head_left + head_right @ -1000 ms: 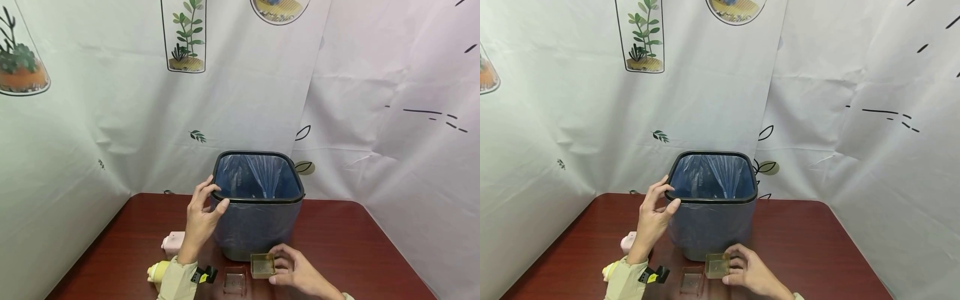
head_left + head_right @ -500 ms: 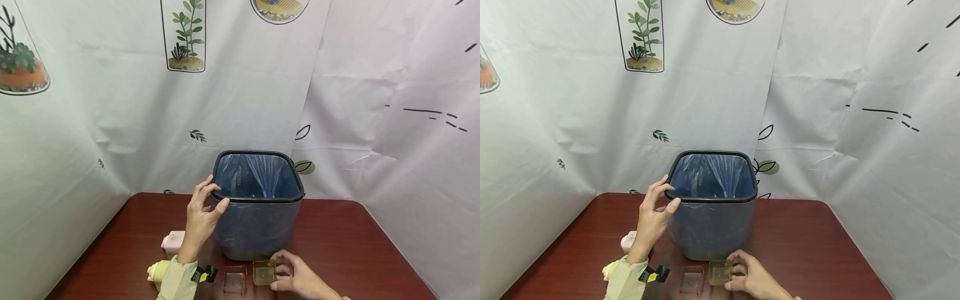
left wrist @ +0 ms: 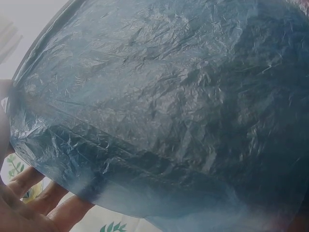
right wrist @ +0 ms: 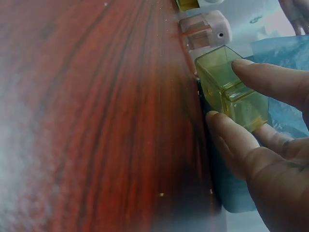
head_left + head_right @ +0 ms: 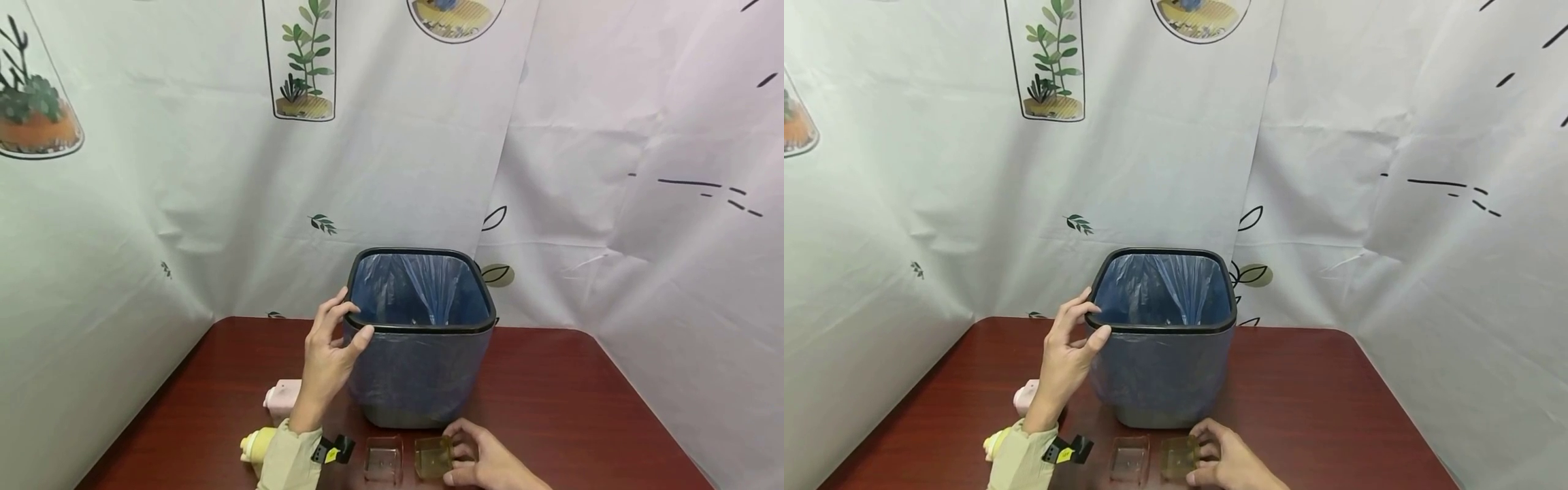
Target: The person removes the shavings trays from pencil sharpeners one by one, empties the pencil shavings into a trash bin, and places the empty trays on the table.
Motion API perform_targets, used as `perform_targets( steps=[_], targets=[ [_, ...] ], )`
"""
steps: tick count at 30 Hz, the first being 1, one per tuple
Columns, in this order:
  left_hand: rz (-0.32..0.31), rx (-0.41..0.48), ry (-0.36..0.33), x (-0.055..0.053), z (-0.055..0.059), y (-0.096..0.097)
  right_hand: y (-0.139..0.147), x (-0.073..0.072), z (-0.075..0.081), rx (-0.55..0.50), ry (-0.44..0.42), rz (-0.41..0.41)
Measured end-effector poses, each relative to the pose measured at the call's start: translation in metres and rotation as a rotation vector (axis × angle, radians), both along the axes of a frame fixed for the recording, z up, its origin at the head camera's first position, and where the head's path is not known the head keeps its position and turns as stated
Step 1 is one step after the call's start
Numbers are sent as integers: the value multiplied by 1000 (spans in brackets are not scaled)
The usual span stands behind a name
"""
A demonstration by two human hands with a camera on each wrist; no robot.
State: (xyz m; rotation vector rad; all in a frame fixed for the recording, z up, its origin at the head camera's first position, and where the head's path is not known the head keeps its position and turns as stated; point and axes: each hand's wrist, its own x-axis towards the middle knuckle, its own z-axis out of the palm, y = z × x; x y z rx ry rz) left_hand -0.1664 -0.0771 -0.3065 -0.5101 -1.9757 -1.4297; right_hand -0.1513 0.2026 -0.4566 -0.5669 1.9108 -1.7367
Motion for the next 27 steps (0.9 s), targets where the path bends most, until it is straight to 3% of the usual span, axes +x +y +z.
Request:
perform_targets(
  steps=[20,27],
  targets=[
    [2,5,-6,0,-1,-1,-2,-1,-3,83,84,5],
    [-9,4,-7,-1,0,0,-3,2,-3,63,65,6]
  ],
)
